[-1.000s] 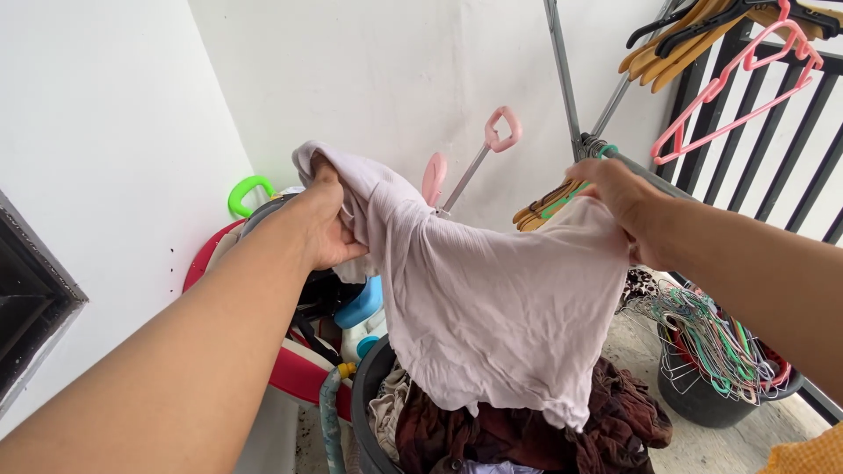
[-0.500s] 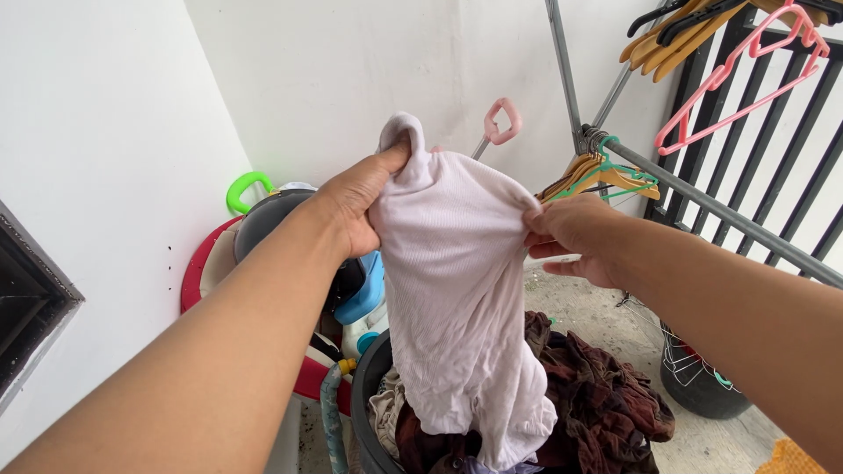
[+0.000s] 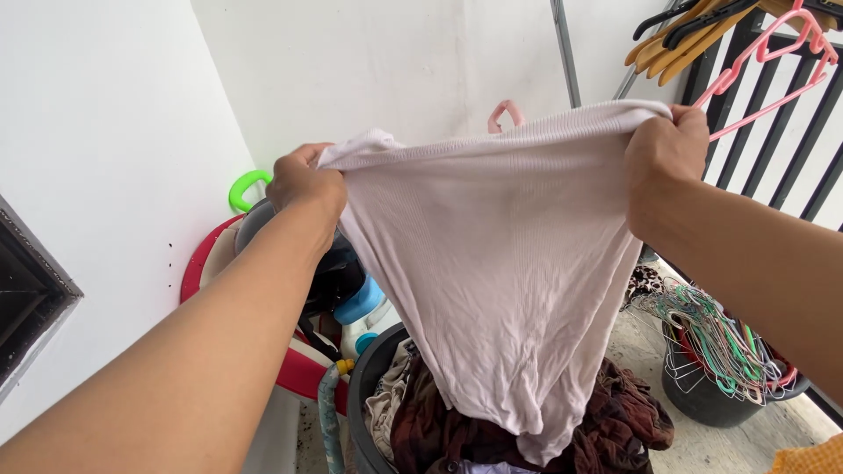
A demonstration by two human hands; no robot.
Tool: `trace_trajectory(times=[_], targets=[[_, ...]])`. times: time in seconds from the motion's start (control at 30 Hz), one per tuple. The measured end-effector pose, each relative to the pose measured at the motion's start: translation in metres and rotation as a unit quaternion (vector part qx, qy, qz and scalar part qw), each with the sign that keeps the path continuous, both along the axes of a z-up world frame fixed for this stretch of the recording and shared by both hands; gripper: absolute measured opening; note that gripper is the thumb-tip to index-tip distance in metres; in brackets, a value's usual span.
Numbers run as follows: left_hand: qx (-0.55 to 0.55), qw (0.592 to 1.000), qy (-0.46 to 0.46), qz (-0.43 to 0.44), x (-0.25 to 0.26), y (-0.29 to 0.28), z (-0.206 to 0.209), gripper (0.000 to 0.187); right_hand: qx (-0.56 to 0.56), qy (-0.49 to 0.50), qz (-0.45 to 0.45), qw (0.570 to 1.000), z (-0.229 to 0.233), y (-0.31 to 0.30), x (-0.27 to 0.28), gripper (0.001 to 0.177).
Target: Hanging wet clothes from a basket onto a drying rack and hangers on a balcony.
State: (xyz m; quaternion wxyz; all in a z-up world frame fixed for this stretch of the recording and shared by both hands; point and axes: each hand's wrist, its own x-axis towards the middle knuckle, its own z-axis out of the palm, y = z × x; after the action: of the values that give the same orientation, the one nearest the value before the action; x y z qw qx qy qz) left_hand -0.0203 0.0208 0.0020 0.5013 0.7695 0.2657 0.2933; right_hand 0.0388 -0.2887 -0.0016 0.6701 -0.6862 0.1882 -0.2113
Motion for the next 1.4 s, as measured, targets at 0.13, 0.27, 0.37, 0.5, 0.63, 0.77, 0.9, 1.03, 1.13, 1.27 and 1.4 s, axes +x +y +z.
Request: trace_trajectory(times=[0.13,0.27,0.37,0.5,0.63,0.77,0.9,1.03,1.13,1.27,1.4], targets=[[0.037,0.996,-0.002,0.079,-0.015,-0.011,0.024,0.022,-0.075,-0.125,-0.018,0.989,-0.002,-0.011,0.016,0.039],[0.026,0.996,0.009,0.084,-0.013,-0.005,0.021,0.026,-0.093,-0.109,-0.021,0.989,-0.006,-0.011,0.012,0.023],[0.065,0.994,-0.022,0.088,-0.012,-0.008,0.009,0.023,-0.115,-0.115,-0.049,0.985,-0.013,-0.008,-0.001,0.023],[0.036,0.991,0.060,0.110,0.001,0.002,-0.003,0.026,-0.117,-0.011,-0.010,0.993,-0.006,-0.005,-0.009,0.015],[-0.046,0.992,0.040,0.115,-0.016,-0.015,0.007,0.029,-0.068,0.013,-0.023,0.997,-0.010,-0.005,-0.017,0.017],[-0.204,0.976,-0.024,0.078,-0.016,-0.024,0.018,0.034,-0.069,0.002,-0.008,0.998,0.002,-0.007,-0.019,0.014],[-0.257,0.956,-0.119,-0.068,0.007,-0.016,0.004,0.033,-0.055,-0.011,0.013,0.998,0.001,-0.015,-0.012,0.017],[-0.219,0.967,-0.090,-0.092,0.021,-0.010,-0.019,0.035,-0.102,0.021,0.056,0.993,-0.023,-0.035,0.015,0.013],[-0.200,0.973,-0.033,-0.108,0.010,-0.021,-0.023,0.050,-0.091,0.075,0.072,0.990,-0.026,-0.032,-0.001,0.017],[-0.239,0.955,0.046,-0.171,0.004,-0.029,-0.031,0.081,-0.091,0.162,0.048,0.981,-0.040,-0.036,0.000,0.012],[-0.250,0.941,0.005,-0.228,0.022,-0.032,-0.040,0.084,-0.103,0.175,0.010,0.979,-0.042,-0.045,0.015,0.021]])
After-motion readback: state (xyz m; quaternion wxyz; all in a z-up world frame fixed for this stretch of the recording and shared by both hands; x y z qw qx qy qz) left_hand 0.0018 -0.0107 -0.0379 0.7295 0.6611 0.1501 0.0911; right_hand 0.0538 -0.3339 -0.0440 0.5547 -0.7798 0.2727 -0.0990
